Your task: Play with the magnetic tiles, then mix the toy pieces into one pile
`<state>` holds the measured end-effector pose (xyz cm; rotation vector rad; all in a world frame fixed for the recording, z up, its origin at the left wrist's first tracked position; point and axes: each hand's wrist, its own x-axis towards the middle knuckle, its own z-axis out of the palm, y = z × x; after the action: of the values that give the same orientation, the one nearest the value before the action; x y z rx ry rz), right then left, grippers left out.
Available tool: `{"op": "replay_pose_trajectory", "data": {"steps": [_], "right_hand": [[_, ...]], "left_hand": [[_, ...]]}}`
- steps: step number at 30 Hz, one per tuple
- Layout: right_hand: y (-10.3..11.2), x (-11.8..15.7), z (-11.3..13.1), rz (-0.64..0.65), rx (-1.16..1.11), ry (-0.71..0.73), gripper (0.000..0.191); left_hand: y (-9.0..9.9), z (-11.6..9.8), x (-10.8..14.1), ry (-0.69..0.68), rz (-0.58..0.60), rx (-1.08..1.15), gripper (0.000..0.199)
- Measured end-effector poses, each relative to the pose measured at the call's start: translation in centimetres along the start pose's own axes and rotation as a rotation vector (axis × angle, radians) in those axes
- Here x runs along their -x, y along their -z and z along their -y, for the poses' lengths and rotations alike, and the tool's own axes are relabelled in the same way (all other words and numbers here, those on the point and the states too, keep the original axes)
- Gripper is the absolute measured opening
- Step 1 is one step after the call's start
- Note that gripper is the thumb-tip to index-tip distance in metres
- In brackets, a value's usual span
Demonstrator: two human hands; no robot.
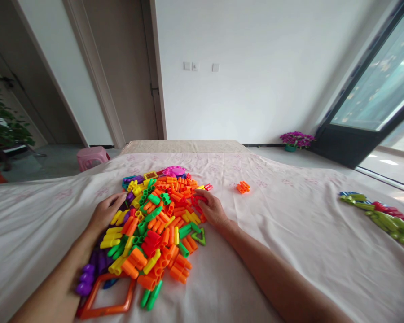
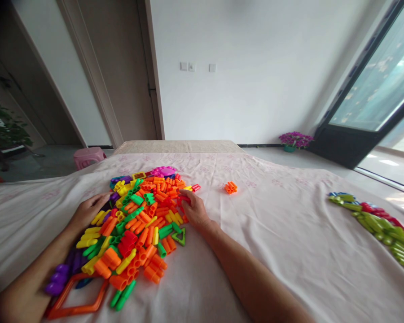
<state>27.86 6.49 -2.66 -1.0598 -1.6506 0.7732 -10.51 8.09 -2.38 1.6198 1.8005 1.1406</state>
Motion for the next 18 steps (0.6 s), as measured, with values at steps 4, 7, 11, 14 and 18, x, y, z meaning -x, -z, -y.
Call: {"op": "replay_pose_trajectory", "data": {"steps": [4, 7, 11, 14, 18], "right_hand": [[-0.2, 0.1, -0.6, 0.024, -0.002, 0.009, 0.043], [-0.3, 0.1, -0.7, 0.018, -0.004, 0.007, 0.040], [-0.2, 0.0, 0.0, 0.002, 0.038, 0.011, 0.035], [-0.1, 0.0, 1.0, 0.005, 0.112, 0.045, 0.031], [0.1, 0.1, 2.1, 0.019, 0.165, 0.052, 0.028]], "left_hand": [[0.0, 0.2, -0.1, 0.004, 0.001, 0.016, 0.054], [0.0, 0.0, 0.0, -0.003, -0.002, 0.014, 0.054], [0.1, -0.2, 0.1, 0.000, -0.011, -0.008, 0.054], [0.1, 0.0, 0.0, -0.001, -0.007, -0.006, 0.054], [0.0, 0.6, -0.3, -0.016, 0.004, 0.013, 0.056]]}}
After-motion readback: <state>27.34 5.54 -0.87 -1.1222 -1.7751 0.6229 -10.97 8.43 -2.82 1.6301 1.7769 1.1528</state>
